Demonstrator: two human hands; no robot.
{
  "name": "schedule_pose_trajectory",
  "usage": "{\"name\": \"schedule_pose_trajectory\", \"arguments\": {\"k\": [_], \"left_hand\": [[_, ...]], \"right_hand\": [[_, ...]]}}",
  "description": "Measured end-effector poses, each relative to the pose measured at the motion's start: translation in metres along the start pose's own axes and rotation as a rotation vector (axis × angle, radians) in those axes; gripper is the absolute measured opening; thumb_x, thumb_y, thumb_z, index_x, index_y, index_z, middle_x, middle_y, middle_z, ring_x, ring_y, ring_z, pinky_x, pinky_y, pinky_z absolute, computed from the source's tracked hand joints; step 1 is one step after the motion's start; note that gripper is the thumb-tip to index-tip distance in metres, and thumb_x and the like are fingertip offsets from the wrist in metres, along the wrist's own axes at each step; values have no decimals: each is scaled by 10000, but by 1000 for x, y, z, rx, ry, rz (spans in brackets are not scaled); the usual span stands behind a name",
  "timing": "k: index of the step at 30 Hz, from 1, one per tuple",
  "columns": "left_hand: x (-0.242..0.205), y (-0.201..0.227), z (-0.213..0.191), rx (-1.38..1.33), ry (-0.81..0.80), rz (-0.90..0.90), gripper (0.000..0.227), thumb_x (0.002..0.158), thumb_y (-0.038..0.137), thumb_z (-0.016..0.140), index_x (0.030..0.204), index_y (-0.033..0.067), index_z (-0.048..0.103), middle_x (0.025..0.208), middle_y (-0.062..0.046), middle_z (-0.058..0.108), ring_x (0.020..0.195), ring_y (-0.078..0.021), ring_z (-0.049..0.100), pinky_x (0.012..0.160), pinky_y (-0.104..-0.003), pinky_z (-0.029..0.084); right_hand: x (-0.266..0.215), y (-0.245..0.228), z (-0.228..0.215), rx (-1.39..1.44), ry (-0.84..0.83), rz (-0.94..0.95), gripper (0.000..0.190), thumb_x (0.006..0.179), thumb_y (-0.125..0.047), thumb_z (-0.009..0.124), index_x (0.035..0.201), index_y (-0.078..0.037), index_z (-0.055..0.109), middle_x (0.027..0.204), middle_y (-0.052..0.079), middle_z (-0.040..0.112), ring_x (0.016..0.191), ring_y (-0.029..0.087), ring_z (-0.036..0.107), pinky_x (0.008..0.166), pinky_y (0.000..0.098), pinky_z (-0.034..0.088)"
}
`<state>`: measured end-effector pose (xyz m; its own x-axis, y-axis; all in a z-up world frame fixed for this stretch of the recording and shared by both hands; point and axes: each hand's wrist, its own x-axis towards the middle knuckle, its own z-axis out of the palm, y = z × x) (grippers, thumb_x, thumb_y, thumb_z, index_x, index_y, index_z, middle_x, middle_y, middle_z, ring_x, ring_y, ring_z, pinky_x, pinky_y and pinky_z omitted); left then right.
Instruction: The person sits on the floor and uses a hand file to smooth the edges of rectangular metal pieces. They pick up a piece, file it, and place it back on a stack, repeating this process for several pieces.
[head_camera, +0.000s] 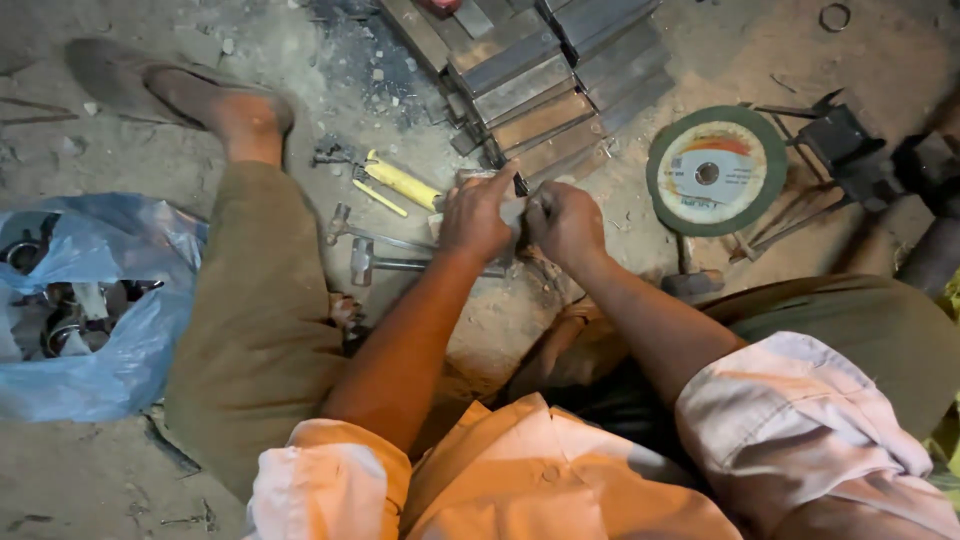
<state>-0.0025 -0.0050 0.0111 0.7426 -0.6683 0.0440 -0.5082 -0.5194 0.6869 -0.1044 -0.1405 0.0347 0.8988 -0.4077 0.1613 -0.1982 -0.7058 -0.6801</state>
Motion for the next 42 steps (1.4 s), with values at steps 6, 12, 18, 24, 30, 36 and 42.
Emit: {"name": "schedule_pose_trajectory", "arguments": {"k": [6, 12, 18, 24, 30, 36, 42], "left_hand": [[-1, 5, -7, 43, -36, -44, 770, 718, 109, 762, 1447, 258, 566, 1186, -104, 716, 1162, -340, 619, 1025, -510, 435], [0, 6, -9, 79, -54, -34, 817, 670, 138, 827, 1442, 238, 581, 1177, -116, 700, 1170, -348, 608, 1020, -488, 447], [0, 7, -18, 158, -94, 55, 809, 616, 193, 887, 1372, 164, 602, 1245, -82, 688, 1201, -338, 580, 997, -503, 436], [-6, -13, -36, 316, -169, 34, 487, 669, 161, 848, 1143, 134, 739, 1239, -69, 689, 1148, -334, 606, 959, -481, 474], [1, -24, -38, 264, -218, 97, 434, 656, 237, 884, 1048, 93, 764, 1125, -139, 693, 1078, -378, 634, 928, -465, 508], [12, -32, -70, 16, -107, 89, 453, 750, 266, 854, 1131, 50, 738, 1041, -196, 665, 999, -386, 636, 901, -450, 511], [1, -22, -93, -41, -136, 135, 449, 814, 270, 789, 1176, 18, 707, 995, -196, 636, 951, -357, 622, 863, -430, 499]], "right_hand": [[13, 38, 3, 330, -202, 151, 108, 848, -81, 709, 940, -27, 732, 743, 97, 711, 654, 184, 644, 613, 355, 518], [31, 48, -1, 298, -84, 218, 204, 788, -79, 730, 977, -3, 727, 790, 68, 725, 680, 156, 669, 626, 339, 541], [72, -6, -91, 443, 141, 367, 144, 865, -105, 736, 926, 20, 697, 783, 84, 699, 663, 159, 633, 589, 309, 508], [59, -80, -212, 470, 231, 197, 43, 965, -51, 715, 997, -33, 693, 849, 50, 702, 724, 118, 664, 618, 273, 517], [-1, -84, -253, 392, 232, 149, 84, 1026, -59, 734, 1058, -5, 678, 901, 69, 699, 786, 130, 671, 697, 267, 535], [-12, -51, -251, 631, 507, 468, 250, 901, -11, 713, 1123, -105, 647, 896, 14, 729, 747, 112, 691, 650, 246, 551], [-13, -49, -249, 679, 348, 281, 137, 967, 38, 662, 1096, -9, 668, 972, 51, 709, 826, 122, 690, 719, 259, 559]]}}
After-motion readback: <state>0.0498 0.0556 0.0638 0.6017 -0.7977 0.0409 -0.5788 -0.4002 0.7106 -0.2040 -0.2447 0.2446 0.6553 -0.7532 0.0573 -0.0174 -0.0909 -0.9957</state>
